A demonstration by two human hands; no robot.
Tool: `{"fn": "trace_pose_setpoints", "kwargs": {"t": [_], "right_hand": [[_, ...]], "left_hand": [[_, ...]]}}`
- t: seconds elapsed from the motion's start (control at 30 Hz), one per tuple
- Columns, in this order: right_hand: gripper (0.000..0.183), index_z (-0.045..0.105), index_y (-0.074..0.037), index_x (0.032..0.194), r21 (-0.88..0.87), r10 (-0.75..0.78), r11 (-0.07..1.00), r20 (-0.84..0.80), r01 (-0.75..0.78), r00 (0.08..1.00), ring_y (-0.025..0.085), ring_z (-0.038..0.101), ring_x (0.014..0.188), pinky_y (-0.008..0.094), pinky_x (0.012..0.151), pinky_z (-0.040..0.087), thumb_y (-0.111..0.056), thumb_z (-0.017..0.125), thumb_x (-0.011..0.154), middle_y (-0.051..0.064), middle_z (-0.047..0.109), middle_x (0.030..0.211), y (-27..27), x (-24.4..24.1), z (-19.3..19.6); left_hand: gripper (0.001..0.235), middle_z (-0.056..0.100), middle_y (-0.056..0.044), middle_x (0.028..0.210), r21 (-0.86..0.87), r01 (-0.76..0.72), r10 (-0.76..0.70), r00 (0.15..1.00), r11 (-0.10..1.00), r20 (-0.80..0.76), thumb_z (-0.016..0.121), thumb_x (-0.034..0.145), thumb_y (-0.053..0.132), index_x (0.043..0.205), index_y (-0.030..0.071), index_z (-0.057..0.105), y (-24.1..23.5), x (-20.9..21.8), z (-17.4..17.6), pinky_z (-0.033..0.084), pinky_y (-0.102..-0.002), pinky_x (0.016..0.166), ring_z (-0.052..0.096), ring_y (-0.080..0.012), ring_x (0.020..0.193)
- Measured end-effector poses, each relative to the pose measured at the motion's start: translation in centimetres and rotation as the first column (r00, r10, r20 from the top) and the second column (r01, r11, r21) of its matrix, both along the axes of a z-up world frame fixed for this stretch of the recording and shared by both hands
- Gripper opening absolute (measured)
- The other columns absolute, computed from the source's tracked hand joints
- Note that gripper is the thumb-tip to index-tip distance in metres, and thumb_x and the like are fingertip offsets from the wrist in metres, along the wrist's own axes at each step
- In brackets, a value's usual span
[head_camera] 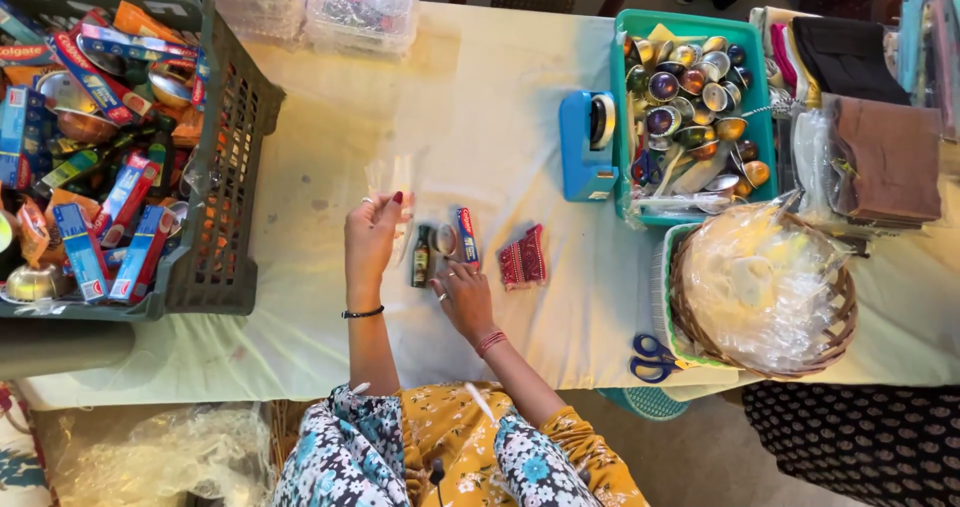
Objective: The person sits at a table and packs small items into a clear plastic bag. They pick up a tube of toothpaste, a small metal cup, and several red sachets from a crate and the table surface, placing them into the bag one by one.
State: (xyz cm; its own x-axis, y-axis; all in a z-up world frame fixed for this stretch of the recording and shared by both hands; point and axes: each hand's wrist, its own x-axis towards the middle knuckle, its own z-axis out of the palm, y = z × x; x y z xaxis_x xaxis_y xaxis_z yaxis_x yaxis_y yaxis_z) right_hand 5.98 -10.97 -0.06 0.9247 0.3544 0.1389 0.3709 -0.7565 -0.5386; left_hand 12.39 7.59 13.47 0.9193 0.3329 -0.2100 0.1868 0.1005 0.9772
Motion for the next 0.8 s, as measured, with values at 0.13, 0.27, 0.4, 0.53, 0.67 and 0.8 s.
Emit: {"fn": "trace_pose_setpoints", "kwargs": {"t": [0.13,0.27,0.4,0.53,0.67,0.8], "right_hand": [[0.049,0.058,-0.008,0.13,-0.063,0.009,0.998,0.009,-0.008,1.0,0.031,0.058,0.121,0.044,0.1,0.043,-0.035,0.071,0.092,0.015,0.062,0.134,1.2,-0.3,4.5],[0.072,0.051,-0.014,0.141,-0.211,0.166,0.97,0.206,-0.122,0.964,0.037,0.055,0.119,0.048,0.1,0.04,-0.044,0.073,0.079,0.025,0.055,0.14,2.2,-1.2,7.3],[0.052,0.058,-0.015,0.131,-0.225,0.196,0.962,0.179,-0.153,0.964,0.037,0.055,0.125,0.049,0.104,0.04,-0.038,0.071,0.086,0.021,0.058,0.135,1.8,-1.4,1.9],[0.031,0.063,-0.017,0.122,-0.162,0.171,0.974,0.082,-0.157,0.982,0.033,0.058,0.13,0.044,0.111,0.046,-0.017,0.069,0.092,0.013,0.063,0.133,-0.1,-1.0,-2.0],[0.048,0.056,-0.012,0.126,0.282,0.045,0.959,-0.264,0.032,0.963,0.032,0.064,0.109,0.041,0.091,0.054,0.002,0.074,0.084,0.013,0.064,0.116,-2.0,0.7,-0.2],[0.095,0.019,-0.019,0.156,0.837,0.152,0.456,-0.409,0.304,0.9,0.015,0.065,0.102,0.03,0.086,0.058,0.017,0.067,0.082,0.009,0.058,0.118,-5.0,3.4,7.7]], "left_hand": [[0.028,0.077,-0.007,0.092,0.089,0.036,-0.037,0.999,0.995,0.009,0.065,0.104,0.026,0.106,0.001,0.077,-0.4,0.1,-0.5,0.05,-0.022,0.064,0.071,-0.0073,0.079],[0.033,0.075,-0.006,0.087,0.159,0.108,-0.101,0.994,0.981,-0.05,0.062,0.103,0.028,0.116,0.002,0.078,-0.8,0.3,-0.7,0.047,-0.023,0.06,0.063,-0.0078,0.073],[0.031,0.078,-0.003,0.086,0.218,0.146,-0.144,0.989,0.965,-0.025,0.061,0.099,0.023,0.116,0.001,0.074,-1.1,0.2,-0.5,0.05,-0.023,0.061,0.073,-0.0065,0.075],[0.029,0.076,-0.009,0.08,0.227,0.179,-0.167,0.983,0.957,-0.073,0.062,0.098,0.023,0.117,0.005,0.077,-1.4,-0.2,1.7,0.051,-0.024,0.061,0.07,-0.0078,0.073],[0.026,0.08,-0.007,0.085,0.249,0.179,-0.179,0.984,0.952,-0.024,0.071,0.096,0.024,0.109,0.004,0.079,-1.5,-0.5,3.3,0.051,-0.023,0.067,0.067,-0.0062,0.076],[0.022,0.08,-0.004,0.091,0.321,0.171,-0.188,0.982,0.931,0.02,0.076,0.09,0.022,0.1,0.003,0.08,-1.7,-0.8,4.8,0.054,-0.024,0.071,0.069,-0.007,0.078]]}}
